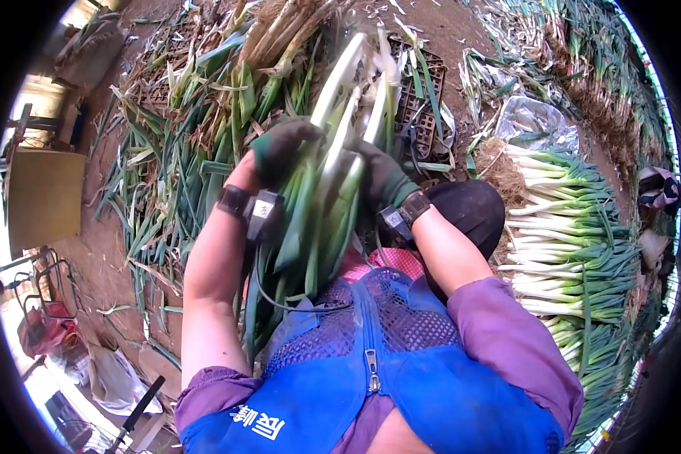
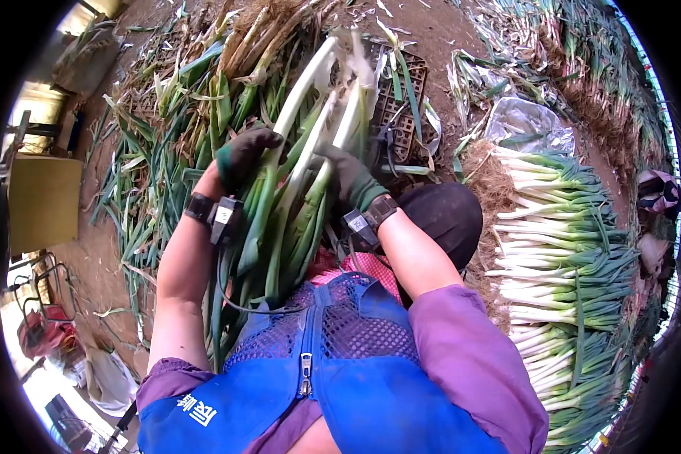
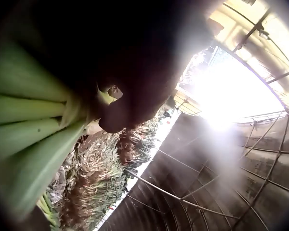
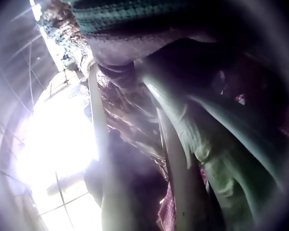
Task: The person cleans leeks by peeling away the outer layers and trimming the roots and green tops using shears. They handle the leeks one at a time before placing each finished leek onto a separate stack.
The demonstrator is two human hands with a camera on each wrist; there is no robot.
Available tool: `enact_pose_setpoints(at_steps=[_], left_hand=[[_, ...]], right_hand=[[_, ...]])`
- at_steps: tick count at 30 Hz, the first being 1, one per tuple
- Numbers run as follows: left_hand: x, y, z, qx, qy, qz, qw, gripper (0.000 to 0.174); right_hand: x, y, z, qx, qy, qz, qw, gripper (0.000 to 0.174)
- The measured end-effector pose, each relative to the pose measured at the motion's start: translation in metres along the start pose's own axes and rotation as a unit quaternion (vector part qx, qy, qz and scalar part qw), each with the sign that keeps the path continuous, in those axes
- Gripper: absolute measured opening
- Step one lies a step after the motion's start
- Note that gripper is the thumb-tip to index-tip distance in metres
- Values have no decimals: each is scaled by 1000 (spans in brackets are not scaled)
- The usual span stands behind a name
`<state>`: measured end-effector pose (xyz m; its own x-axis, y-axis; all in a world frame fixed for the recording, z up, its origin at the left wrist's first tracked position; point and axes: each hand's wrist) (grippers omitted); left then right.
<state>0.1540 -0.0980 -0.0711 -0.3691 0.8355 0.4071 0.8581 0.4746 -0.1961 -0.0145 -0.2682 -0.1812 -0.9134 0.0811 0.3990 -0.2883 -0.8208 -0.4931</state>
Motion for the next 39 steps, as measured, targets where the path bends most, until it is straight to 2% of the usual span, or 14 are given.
enact_pose_setpoints(at_steps=[6,8,10,13,15,18,20,22,24,28,30,34,37,39], left_hand=[[-5,8,25,110,211,-27,971,24],[-36,33,82,28,133,95,986,17],[-31,30,85,-87,33,125,988,20],[-11,17,46,-173,-87,96,976,24],[9,-3,6,-92,-70,41,992,34],[47,-54,-64,22,-23,-13,999,38],[49,-51,-72,-65,-77,-8,995,31],[60,-43,-84,-433,-334,95,832,34],[74,-49,-91,-507,-239,21,828,40],[121,-83,-110,-103,-67,11,992,44],[139,-82,-110,-85,-41,27,995,61],[160,-94,-108,-55,-7,86,995,66],[161,-103,-105,-47,-10,93,994,64],[159,-100,-104,-52,-19,69,996,58]], right_hand=[[-53,38,-50,-68,-69,21,995,35],[-35,8,-28,-195,-129,39,972,35],[-53,9,-45,-10,47,54,997,40],[-11,-31,7,-68,27,-3,997,39],[21,-57,55,144,105,6,984,37],[29,-71,60,513,400,-69,756,38],[22,-76,55,449,436,-30,779,35],[43,-91,68,383,458,22,802,30],[70,-109,88,442,458,13,771,27],[96,-66,139,374,452,28,810,36],[130,-62,193,360,456,-142,801,58],[110,-22,251,134,528,-166,822,56],[106,-8,235,566,456,-202,656,55],[108,-26,215,490,484,-80,721,47]])
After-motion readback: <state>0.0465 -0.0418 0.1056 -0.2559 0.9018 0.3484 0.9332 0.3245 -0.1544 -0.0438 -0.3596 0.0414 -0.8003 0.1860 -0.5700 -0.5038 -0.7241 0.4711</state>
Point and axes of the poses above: each hand's wrist, its own x-axis away from the middle knuckle, its own y-axis out of the back of the hand, z = x × y, and after that the axes turned 6 degrees about x, right-handed
